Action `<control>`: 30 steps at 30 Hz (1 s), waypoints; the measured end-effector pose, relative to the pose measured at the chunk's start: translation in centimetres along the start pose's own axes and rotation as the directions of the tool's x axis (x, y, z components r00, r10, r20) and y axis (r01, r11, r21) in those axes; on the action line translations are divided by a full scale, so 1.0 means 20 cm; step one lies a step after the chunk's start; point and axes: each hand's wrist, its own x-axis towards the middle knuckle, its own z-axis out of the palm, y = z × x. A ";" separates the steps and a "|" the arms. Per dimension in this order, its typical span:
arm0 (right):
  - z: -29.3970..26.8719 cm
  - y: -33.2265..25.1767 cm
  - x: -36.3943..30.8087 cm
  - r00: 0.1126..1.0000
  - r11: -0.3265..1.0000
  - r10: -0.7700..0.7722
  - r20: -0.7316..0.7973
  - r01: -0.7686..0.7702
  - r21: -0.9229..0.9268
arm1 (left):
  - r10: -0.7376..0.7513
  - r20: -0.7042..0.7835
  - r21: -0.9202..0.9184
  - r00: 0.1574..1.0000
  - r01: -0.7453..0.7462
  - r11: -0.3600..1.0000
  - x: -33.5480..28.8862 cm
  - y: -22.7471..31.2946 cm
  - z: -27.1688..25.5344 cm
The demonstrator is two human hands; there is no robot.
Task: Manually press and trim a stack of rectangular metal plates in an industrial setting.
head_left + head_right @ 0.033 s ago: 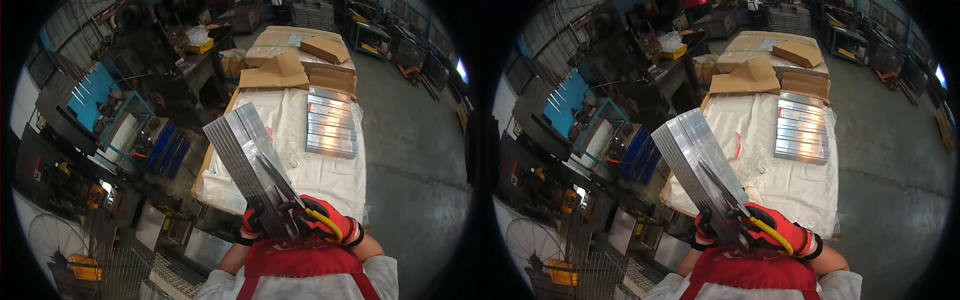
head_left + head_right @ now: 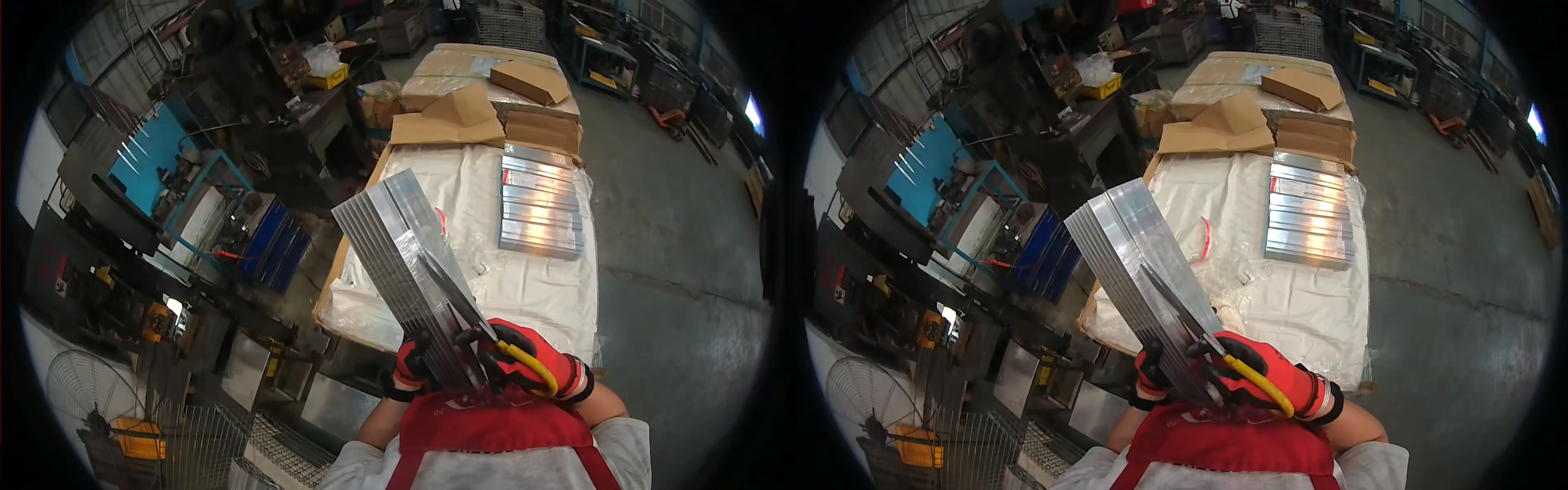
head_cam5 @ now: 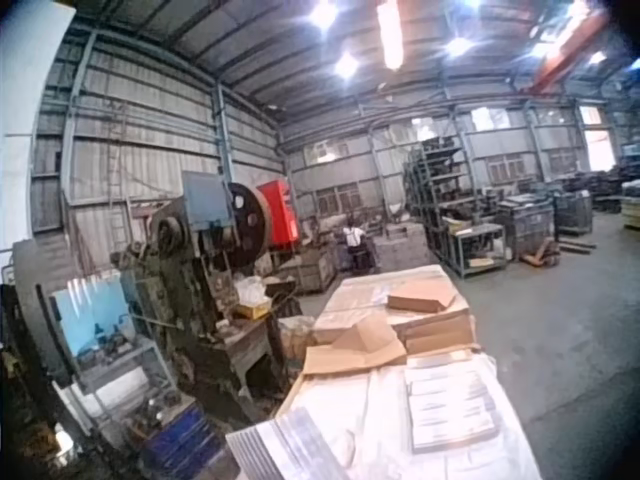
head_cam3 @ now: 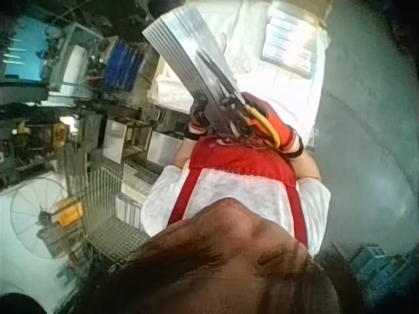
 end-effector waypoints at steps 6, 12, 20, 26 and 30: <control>-0.01 0.00 -0.01 0.998 0.992 0.065 -0.020 -0.067 -0.108 | 0.013 -0.042 0.034 0.999 -0.012 0.999 -0.01 -0.01 0.00; 0.03 0.03 0.01 0.996 0.998 -0.062 -0.071 0.061 -0.017 | -0.012 0.098 -0.075 0.995 0.019 0.997 0.00 -0.02 0.00; 0.01 0.09 0.04 0.970 0.963 -0.215 -0.116 0.190 -0.193 | -0.041 0.265 -0.060 0.963 0.059 0.996 0.06 0.03 0.11; 0.00 -0.01 0.04 0.992 0.986 -0.052 -0.115 0.033 -0.161 | -0.014 0.108 0.009 0.994 0.013 1.000 0.05 -0.04 0.01; -0.01 -0.06 0.04 0.998 0.995 0.010 -0.068 -0.016 -0.095 | -0.045 -0.045 0.000 0.998 0.045 0.999 0.01 -0.06 -0.03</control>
